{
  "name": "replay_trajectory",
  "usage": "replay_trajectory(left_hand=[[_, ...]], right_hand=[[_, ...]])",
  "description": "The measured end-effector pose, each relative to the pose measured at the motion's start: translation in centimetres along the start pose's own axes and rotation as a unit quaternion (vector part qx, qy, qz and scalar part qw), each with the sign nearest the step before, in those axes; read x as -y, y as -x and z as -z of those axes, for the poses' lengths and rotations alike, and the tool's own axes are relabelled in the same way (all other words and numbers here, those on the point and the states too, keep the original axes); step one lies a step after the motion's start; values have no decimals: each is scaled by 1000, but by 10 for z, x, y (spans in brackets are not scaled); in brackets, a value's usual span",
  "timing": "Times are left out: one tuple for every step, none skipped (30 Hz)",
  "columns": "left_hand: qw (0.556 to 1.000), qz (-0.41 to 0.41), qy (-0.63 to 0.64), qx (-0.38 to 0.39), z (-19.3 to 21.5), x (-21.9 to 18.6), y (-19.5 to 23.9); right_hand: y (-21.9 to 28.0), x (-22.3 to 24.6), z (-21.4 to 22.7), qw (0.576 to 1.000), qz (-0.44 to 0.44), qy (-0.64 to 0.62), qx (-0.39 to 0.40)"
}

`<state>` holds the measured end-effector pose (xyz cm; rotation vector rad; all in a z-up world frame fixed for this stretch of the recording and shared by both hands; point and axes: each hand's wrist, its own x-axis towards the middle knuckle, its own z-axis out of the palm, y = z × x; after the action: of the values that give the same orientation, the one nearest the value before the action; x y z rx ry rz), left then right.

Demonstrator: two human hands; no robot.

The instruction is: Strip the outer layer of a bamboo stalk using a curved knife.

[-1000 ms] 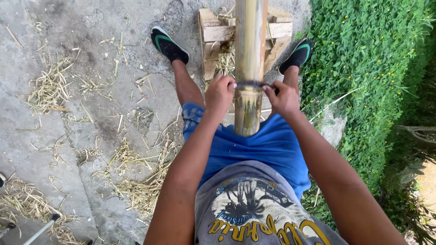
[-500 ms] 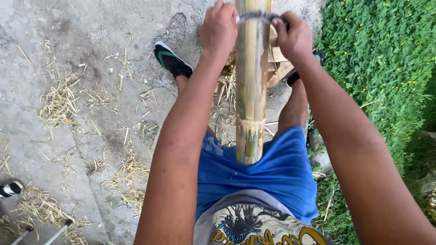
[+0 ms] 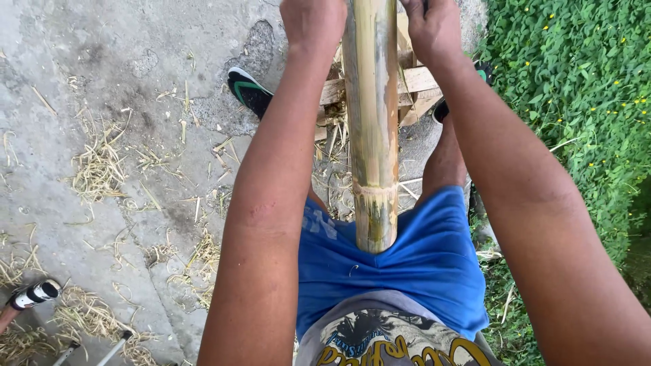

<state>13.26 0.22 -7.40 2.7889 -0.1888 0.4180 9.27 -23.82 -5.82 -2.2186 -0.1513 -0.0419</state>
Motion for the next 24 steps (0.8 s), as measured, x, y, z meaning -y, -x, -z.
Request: replay_trajectory(left_hand=[[1000,-1,-1,-1,7,-6,5],[1000,14,6,-1,15,-13,10],[1000,28,12,-1,23,-19,15],[1000,26,11,-3,37,-26,18],[999,36,28,-5,50,-32,22],[998,44,46,-7,62,-39,24],[998,42,46,-10,65,-41,23],[998,40,52,0,68,-43,28],[998,38,58,10,71,-44,33],[998,36,58,9,74,-46,33],[997,41,61,19,77,-48,33],[997,46,63,31,80,-49,34],[997,45,62,32,83,-50,37],[996,53,61,47,86,-53,40],[994,61,60,62,89,-55,42],[994,60,60,63,90,-55,46],[993,67,62,73,91,-56,49],[992,73,65,84,91,-57,54],[992,71,65,86,91,-56,60],[990,76,67,96,91,-56,65],[989,80,69,107,92,-56,70],[989,80,69,108,97,-59,76],[988,79,71,110,102,-63,83],[988,79,73,111,108,-65,90]], right_hand=[[7,0,-1,1000,1,0,-1],[14,0,-2,998,49,-1,-31],[22,0,-3,993,98,-1,-61],[26,2,-3,993,99,-2,-64],[31,4,-2,998,48,-7,-40],[34,4,0,1000,-5,-11,-18],[35,5,0,1000,-3,-11,-21],[42,6,0,1000,1,4,-28],[48,6,-1,999,6,20,-34],[49,8,0,999,6,20,-36],[49,10,2,999,-27,11,-20],[52,13,1,998,-62,2,-4],[55,15,2,998,-63,0,-4],[59,16,5,999,-53,6,-3],[62,18,6,999,-43,13,-1],[66,20,7,999,-44,12,-2],[69,23,7,998,-53,18,-3],[74,25,8,998,-63,24,-4],[79,27,10,998,-66,24,-4],[84,30,12,997,-69,20,4],[88,33,14,997,-72,16,12],[95,35,16,997,-74,16,12],[101,37,17,998,-65,14,10],[108,40,18,998,-55,11,8]])
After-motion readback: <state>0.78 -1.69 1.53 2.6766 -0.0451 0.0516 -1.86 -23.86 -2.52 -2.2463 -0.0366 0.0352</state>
